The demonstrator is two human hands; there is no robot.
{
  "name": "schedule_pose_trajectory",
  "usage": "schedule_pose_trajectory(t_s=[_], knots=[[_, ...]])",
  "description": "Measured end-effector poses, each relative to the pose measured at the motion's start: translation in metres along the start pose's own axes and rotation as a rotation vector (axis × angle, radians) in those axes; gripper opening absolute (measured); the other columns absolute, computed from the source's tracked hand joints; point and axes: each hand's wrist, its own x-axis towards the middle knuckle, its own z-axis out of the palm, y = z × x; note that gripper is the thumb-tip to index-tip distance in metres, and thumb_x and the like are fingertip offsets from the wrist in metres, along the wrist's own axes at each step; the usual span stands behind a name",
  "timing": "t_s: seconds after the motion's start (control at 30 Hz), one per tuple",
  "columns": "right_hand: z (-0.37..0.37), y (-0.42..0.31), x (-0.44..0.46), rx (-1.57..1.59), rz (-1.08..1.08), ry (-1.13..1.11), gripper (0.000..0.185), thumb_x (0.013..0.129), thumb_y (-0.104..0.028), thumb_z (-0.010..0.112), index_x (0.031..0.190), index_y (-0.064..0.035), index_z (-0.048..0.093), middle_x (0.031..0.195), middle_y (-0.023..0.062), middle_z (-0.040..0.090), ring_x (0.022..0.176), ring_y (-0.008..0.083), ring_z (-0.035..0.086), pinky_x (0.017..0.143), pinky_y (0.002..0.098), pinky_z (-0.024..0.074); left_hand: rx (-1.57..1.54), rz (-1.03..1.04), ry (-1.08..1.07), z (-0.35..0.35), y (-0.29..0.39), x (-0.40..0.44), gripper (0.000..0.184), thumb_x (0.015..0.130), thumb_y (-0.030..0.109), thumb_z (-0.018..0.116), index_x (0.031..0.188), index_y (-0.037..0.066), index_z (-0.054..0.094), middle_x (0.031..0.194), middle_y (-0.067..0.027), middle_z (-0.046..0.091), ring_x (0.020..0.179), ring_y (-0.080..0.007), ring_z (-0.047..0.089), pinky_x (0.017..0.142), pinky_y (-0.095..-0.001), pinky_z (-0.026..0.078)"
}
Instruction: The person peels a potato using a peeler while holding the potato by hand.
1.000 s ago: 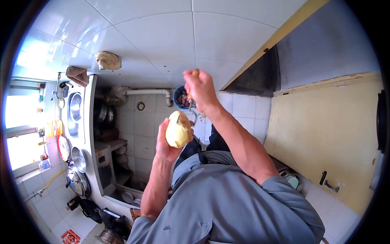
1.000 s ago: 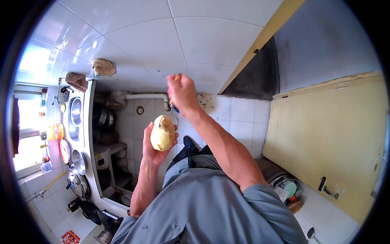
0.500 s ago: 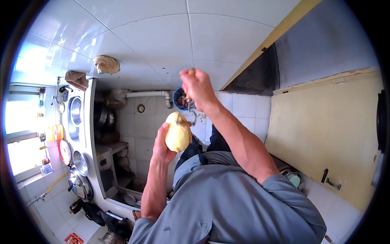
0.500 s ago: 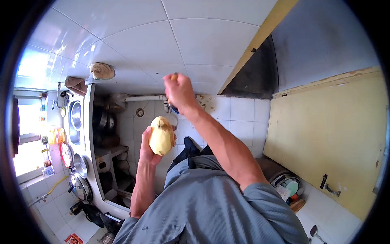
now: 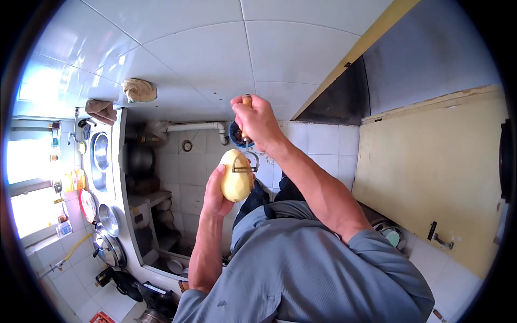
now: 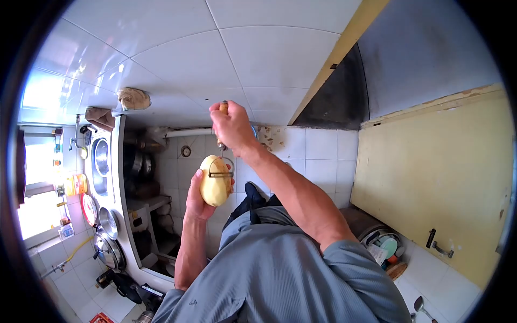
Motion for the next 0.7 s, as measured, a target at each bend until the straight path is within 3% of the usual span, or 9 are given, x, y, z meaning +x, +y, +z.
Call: schedule_pose_trajectory(t_s=[0.07,0.13,0.2,0.47,0.7], knots=[[-0.010,0.012,0.020,0.014,0.011,0.142,0.017,0.092,-0.015,0.063,0.099,0.0003,0.062,0.068,0.0013,0.055,0.056,0.0083,0.050,0.047,0.0253,0.0379,0.121,0.045,-0.039,-0.006,0.000,0.002,0.064,0.097,0.049,0.049,0.144,0.006,0.043,0.125,-0.0175,0.060,0.098,-0.0314,0.066,0.082,-0.0423,0.057],[-0.033,0.029,0.051,0.013,-0.124,0.261,0.017,0.092,-0.015,0.064,0.100,-0.0009,0.063,0.068,0.0013,0.055,0.056,0.0083,0.049,0.046,0.0253,0.0374,0.095,0.028,-0.044,-0.003,0.001,-0.004,0.064,0.097,0.050,0.049,0.143,0.006,0.044,0.124,-0.0177,0.060,0.098,-0.0310,0.066,0.081,-0.0425,0.057],[-0.043,0.017,0.054,0.020,-0.078,0.254,0.018,0.095,-0.017,0.061,0.099,0.0000,0.061,0.069,0.0019,0.055,0.056,0.0093,0.052,0.045,0.0273,0.0427,0.071,0.013,-0.051,0.000,0.004,-0.006,0.065,0.096,0.051,0.050,0.143,0.006,0.044,0.124,-0.0178,0.060,0.097,-0.0306,0.066,0.080,-0.0426,0.057],[-0.015,0.003,0.009,0.193,0.065,0.126,0.017,0.092,-0.013,0.062,0.103,-0.0007,0.062,0.070,0.0000,0.052,0.059,0.0067,0.047,0.048,0.0235,0.0356,-0.434,-0.070,-0.045,0.000,0.001,0.004,0.064,0.101,0.057,0.041,0.136,0.004,0.049,0.125,-0.0203,0.058,0.100,-0.0308,0.064,0.081,-0.0401,0.060],[0.009,0.002,-0.017,0.126,-0.039,0.041,0.015,0.094,-0.012,0.060,0.103,0.0012,0.060,0.071,-0.0006,0.052,0.057,0.0064,0.048,0.049,0.0240,0.0384,-0.571,-0.117,-0.039,-0.002,-0.003,0.009,0.060,0.101,0.056,0.042,0.131,0.005,0.054,0.122,-0.0214,0.062,0.101,-0.0310,0.065,0.083,-0.0398,0.059]])
